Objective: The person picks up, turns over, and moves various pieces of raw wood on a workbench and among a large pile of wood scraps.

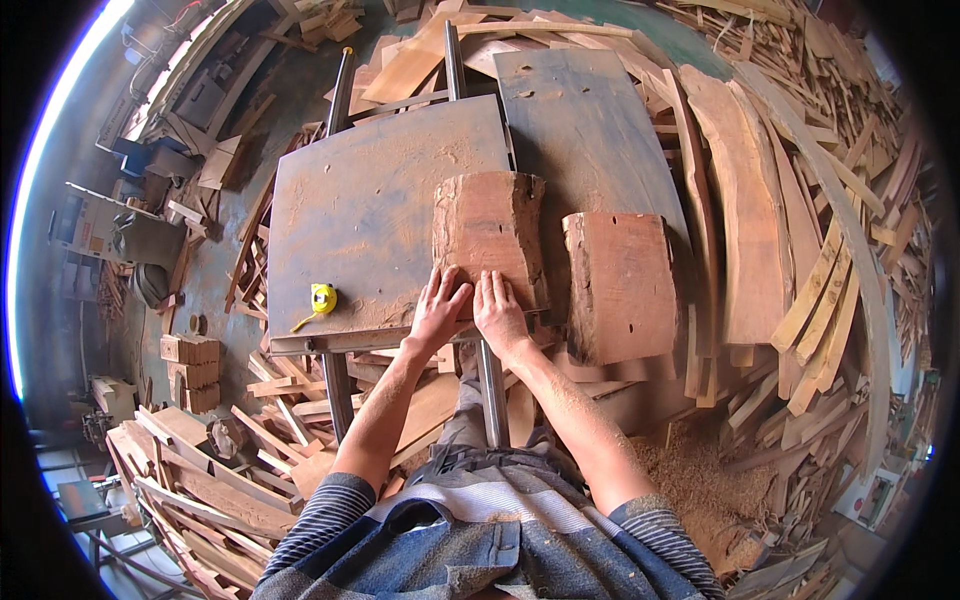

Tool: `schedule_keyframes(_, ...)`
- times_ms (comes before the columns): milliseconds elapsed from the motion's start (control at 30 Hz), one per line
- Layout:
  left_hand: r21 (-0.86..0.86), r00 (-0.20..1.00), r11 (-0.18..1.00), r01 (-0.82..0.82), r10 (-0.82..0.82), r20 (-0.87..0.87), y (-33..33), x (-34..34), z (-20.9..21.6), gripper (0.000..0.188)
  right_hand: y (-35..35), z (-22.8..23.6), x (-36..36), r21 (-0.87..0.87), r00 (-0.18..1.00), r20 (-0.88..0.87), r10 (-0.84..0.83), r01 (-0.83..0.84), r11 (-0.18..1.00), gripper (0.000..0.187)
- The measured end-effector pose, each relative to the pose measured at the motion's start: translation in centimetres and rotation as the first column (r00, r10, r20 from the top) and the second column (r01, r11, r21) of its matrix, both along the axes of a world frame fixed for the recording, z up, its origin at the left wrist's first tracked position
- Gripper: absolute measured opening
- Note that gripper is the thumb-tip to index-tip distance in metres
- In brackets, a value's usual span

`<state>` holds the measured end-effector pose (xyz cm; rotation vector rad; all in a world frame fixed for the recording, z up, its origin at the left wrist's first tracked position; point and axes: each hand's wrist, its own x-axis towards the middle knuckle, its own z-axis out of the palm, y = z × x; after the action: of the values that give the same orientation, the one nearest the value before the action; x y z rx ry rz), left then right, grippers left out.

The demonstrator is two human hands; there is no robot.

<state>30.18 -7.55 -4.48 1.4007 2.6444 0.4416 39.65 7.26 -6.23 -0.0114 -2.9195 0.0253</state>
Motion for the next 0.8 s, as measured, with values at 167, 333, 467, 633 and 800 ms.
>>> schedule_keyframes(167,0.002,1.0,1.0,0.005,-0.005,0.011,0.7,-0.8,0.3,0.078,0.5,-0.3,-0.7,-0.017,1.0,-0.008,-0.006,0.006,1.0,0.049)
schedule_keyframes(333,-0.008,1.0,1.0,-0.004,0.004,-0.003,0.5,-1.3,-0.5,0.079,0.7,0.4,-1.4,-0.006,1.0,-0.014,0.0,0.0,1.0,0.046)
schedule_keyframes(467,-0.004,1.0,1.0,0.002,-0.002,0.012,1.0,-1.8,0.0,0.079,1.2,0.6,-1.8,0.0,1.0,-0.003,0.001,-0.001,1.0,0.047)
schedule_keyframes(633,-0.011,1.0,1.0,-0.015,0.015,0.027,1.1,-2.4,-0.2,0.078,1.4,0.8,-2.5,-0.004,1.0,-0.002,0.008,-0.008,1.0,0.049)
schedule_keyframes(800,-0.023,0.999,1.0,-0.014,0.015,0.032,1.6,-3.2,0.1,0.077,1.8,0.8,-3.3,0.025,1.0,0.008,0.002,-0.002,1.0,0.049)
